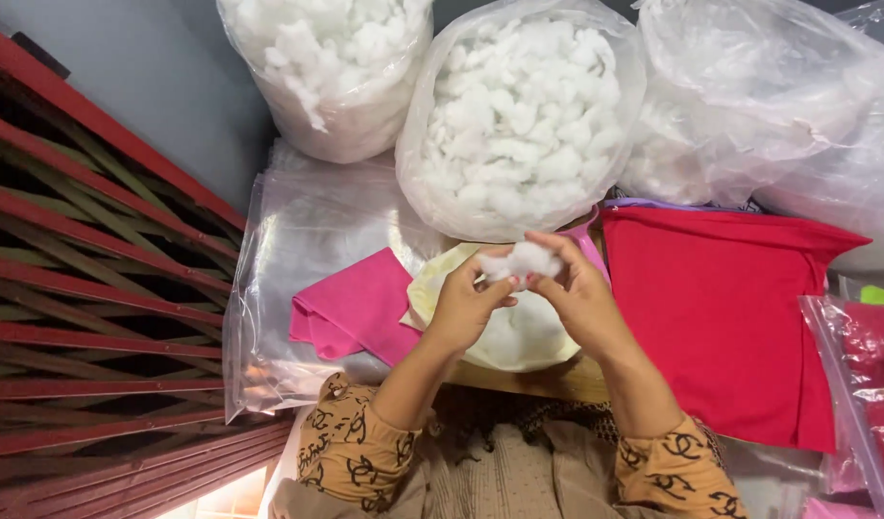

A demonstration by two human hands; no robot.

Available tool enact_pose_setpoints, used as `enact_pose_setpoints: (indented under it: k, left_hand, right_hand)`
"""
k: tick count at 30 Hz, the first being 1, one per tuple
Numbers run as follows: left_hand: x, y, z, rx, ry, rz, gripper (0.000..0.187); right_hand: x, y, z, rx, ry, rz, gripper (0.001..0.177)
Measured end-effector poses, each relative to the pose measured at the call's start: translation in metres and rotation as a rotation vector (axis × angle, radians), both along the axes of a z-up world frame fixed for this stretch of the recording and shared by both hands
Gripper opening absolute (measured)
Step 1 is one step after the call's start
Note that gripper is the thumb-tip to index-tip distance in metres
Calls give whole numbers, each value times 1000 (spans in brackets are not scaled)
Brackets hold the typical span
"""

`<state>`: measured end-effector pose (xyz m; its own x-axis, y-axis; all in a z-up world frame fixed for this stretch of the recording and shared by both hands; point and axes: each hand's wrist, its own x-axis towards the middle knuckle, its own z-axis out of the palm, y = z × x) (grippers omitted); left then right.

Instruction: Stuffing a small white fabric pouch with synthetic fiber.

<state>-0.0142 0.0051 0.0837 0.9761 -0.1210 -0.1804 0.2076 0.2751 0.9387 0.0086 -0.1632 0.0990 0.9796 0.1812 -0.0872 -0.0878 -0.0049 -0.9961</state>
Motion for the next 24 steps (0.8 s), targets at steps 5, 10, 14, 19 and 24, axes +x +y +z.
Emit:
enact_pose_setpoints:
  k: [5, 10, 14, 19, 24]
  left_hand:
    - [-8, 17, -37, 21, 112, 51, 49]
    - [-1, 26, -68, -37, 149, 108, 40]
    - [10, 34, -100, 86, 125, 121, 35]
    - [-1, 21, -46, 406, 7, 10, 41]
    - [-2, 20, -25, 556, 30, -32, 32]
  right_hand:
    - [-11, -15, -47, 59, 98, -70, 18]
    - [-3, -35, -48, 111, 125, -174, 20]
    - [-2, -26, -27, 38, 91, -85, 39]
    - [-13, 13, -19, -198, 37, 172, 63]
    - [-8, 1, -41, -422, -247, 107, 11]
